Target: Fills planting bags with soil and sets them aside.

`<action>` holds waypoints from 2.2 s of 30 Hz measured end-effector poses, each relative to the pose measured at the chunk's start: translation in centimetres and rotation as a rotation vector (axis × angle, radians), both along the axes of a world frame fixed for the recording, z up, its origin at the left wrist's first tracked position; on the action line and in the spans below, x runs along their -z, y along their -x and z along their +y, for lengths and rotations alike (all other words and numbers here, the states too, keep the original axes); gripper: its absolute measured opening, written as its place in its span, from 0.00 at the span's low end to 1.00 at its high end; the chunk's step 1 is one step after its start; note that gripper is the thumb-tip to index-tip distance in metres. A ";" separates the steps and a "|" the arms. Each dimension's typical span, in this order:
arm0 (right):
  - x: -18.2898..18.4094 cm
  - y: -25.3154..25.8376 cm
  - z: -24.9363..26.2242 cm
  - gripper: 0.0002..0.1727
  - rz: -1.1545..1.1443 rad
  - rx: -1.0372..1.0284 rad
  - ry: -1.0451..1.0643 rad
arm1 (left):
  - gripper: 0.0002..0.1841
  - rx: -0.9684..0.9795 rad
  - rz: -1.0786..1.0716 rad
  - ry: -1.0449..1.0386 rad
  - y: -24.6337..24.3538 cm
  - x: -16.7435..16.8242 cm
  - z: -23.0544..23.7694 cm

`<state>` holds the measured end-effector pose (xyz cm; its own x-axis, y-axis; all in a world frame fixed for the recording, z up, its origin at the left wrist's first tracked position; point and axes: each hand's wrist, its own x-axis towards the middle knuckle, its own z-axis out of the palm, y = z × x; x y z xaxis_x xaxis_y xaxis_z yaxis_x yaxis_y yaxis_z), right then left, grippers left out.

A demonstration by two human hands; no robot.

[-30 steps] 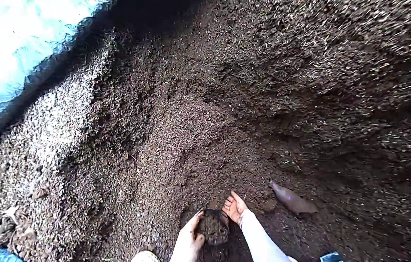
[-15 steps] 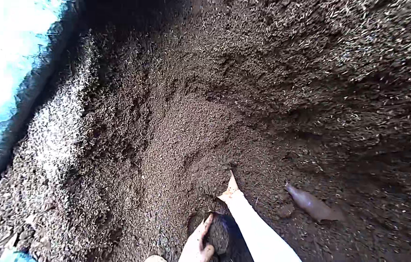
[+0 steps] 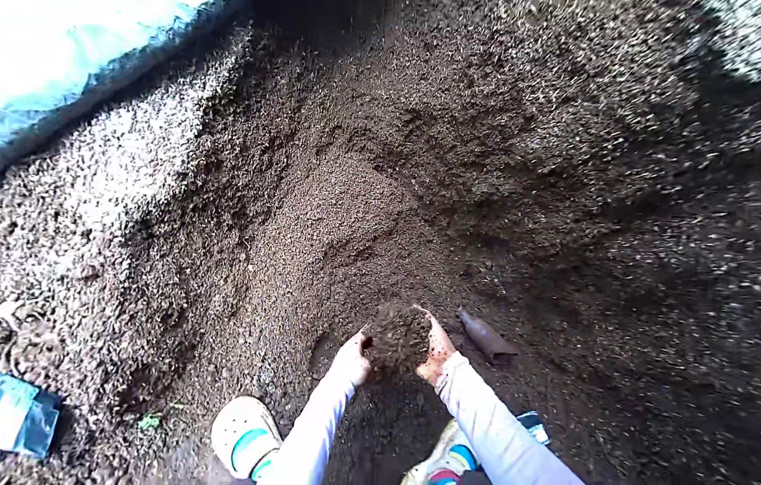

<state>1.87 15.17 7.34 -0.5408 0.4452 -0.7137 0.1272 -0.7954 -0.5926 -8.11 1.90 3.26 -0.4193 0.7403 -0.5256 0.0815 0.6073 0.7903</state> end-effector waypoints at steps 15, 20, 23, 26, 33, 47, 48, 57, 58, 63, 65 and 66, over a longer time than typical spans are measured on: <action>0.0 -0.3 -4.7 0.27 -0.572 -0.938 -1.252 | 0.47 0.008 0.166 -0.021 -1.5 0.5 -1.6; 1.3 -0.4 -5.3 0.24 -0.598 -1.209 -1.314 | 0.47 0.057 0.213 -0.047 -1.8 1.0 -1.2; 0.3 -1.3 -2.1 0.22 -0.471 -1.078 -1.194 | 0.42 0.090 0.256 -0.001 -1.3 0.1 -1.1; 1.4 -2.8 -0.1 0.30 -0.675 -0.985 -0.993 | 0.40 0.137 0.284 0.078 -1.5 0.5 -1.2; 0.2 -1.7 -1.8 0.25 -0.917 -1.282 -1.151 | 0.39 0.052 0.267 0.120 -1.9 -1.5 -0.6; 3.7 -5.6 -2.7 0.25 -0.900 -1.155 -1.168 | 0.39 0.075 0.290 0.082 -4.8 2.1 -0.8; 3.5 -5.3 -2.7 0.25 -0.895 -1.157 -1.186 | 0.38 0.100 0.291 0.104 -4.4 1.6 -0.4; 3.1 -4.7 -2.6 0.26 -0.853 -1.185 -1.174 | 0.39 0.038 0.238 -0.034 -3.6 0.1 -2.4; 2.2 -4.6 -2.9 0.26 -0.811 -1.124 -1.225 | 0.35 -0.055 0.222 -0.025 -3.5 -0.7 -2.7; 0.4 -2.5 -3.9 0.24 -0.616 -1.160 -1.333 | 0.43 0.012 0.160 0.476 -3.2 -2.2 -2.8; 1.8 -1.7 -4.2 0.26 -0.634 -1.280 -1.292 | 0.41 0.091 0.039 0.505 -3.8 -0.6 -3.0; 2.1 -1.4 -4.3 0.25 -0.645 -1.322 -1.290 | 0.37 0.099 -0.012 0.470 -4.2 0.1 -3.0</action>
